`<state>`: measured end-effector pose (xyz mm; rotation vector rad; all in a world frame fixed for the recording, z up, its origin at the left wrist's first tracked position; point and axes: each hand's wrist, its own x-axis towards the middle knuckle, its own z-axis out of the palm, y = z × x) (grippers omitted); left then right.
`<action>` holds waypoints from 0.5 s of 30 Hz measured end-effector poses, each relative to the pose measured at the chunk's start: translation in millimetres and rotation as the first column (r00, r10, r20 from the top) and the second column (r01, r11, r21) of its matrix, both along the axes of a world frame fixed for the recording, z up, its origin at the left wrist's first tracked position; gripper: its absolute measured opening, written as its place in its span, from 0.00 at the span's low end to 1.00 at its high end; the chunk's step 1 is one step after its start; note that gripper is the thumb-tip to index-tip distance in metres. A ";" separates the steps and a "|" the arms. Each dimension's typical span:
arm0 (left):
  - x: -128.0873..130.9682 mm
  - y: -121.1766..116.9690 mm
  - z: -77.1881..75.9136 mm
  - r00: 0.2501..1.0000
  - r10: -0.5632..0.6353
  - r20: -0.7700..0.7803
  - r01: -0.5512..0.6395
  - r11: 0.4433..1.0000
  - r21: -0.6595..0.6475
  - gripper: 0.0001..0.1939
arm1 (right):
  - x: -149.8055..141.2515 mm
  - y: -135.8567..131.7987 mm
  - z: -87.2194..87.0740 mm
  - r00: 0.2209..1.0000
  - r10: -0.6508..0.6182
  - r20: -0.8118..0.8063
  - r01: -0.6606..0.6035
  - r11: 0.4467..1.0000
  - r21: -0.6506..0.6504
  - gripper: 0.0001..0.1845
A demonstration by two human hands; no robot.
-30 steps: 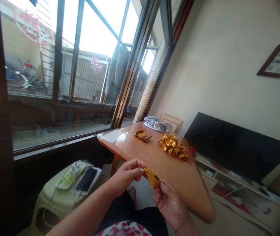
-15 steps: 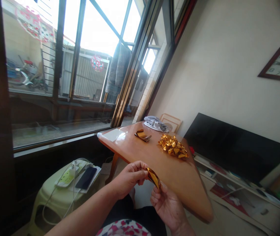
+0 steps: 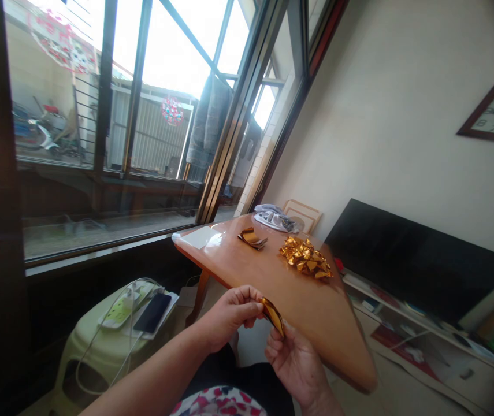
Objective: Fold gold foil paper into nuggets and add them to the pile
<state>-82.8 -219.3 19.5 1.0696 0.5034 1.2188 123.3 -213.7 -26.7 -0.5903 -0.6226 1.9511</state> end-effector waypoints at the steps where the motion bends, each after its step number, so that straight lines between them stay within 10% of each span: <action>1: 0.0 -0.2 0.5 1.000 0.002 -0.002 -0.002 1.000 0.001 0.10 | -0.3 0.4 0.0 1.000 -0.008 0.004 0.008 1.000 0.002 0.07; 15: -0.6 -0.6 3.0 0.995 0.096 -0.030 -0.096 0.995 -0.020 0.12 | -3.7 -1.9 9.0 0.976 -0.204 0.080 0.191 0.970 0.150 0.09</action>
